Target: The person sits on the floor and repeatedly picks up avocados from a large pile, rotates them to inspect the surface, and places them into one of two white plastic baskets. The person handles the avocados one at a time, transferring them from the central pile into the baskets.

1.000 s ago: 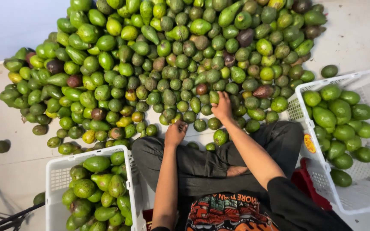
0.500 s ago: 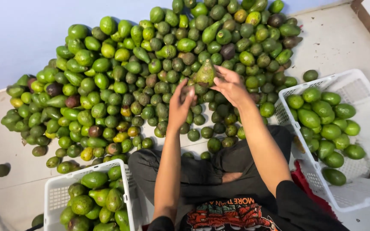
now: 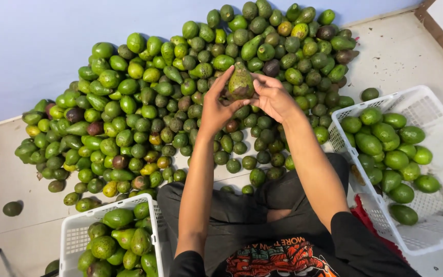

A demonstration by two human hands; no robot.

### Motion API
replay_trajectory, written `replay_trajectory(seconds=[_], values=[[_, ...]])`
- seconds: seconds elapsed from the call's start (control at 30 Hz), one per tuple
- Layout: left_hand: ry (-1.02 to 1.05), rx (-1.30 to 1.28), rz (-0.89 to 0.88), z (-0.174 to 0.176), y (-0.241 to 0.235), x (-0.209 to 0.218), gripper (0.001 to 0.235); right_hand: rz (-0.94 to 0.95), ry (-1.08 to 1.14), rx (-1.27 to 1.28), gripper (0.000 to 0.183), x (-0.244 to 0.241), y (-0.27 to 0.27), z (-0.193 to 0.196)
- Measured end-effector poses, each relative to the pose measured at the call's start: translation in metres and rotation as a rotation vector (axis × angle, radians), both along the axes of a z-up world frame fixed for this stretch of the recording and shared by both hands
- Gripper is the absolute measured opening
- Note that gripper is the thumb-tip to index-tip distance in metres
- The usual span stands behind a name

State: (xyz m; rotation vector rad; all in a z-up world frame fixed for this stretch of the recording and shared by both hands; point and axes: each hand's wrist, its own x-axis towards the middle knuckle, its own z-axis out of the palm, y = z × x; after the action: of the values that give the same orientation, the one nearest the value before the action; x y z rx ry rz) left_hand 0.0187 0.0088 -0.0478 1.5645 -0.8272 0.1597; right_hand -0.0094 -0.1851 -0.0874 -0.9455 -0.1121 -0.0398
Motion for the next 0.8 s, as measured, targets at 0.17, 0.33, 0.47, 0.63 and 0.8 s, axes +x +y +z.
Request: replay_trajectory(seconds=[0.17,0.33,0.47,0.63,0.8], values=[[-0.043,0.013,0.027,0.004,-0.003,-0.01,0.081,-0.011,0.048,0.007,0.039,-0.004,-0.002,0.002],[-0.084,0.044,0.065,0.009,-0.003,-0.016,0.082,-0.002,0.068,0.028,0.039,-0.008,-0.005,0.001],[-0.071,0.052,0.08,0.008,-0.002,-0.016,0.079,0.009,0.162,0.085,0.035,-0.008,-0.005,-0.001],[-0.01,0.064,0.106,-0.003,0.0,-0.014,0.079,0.016,0.214,0.106,0.028,-0.008,-0.008,-0.012],[0.029,0.073,0.162,0.005,-0.001,-0.019,0.079,0.047,0.226,0.111,0.027,-0.012,-0.006,0.0]])
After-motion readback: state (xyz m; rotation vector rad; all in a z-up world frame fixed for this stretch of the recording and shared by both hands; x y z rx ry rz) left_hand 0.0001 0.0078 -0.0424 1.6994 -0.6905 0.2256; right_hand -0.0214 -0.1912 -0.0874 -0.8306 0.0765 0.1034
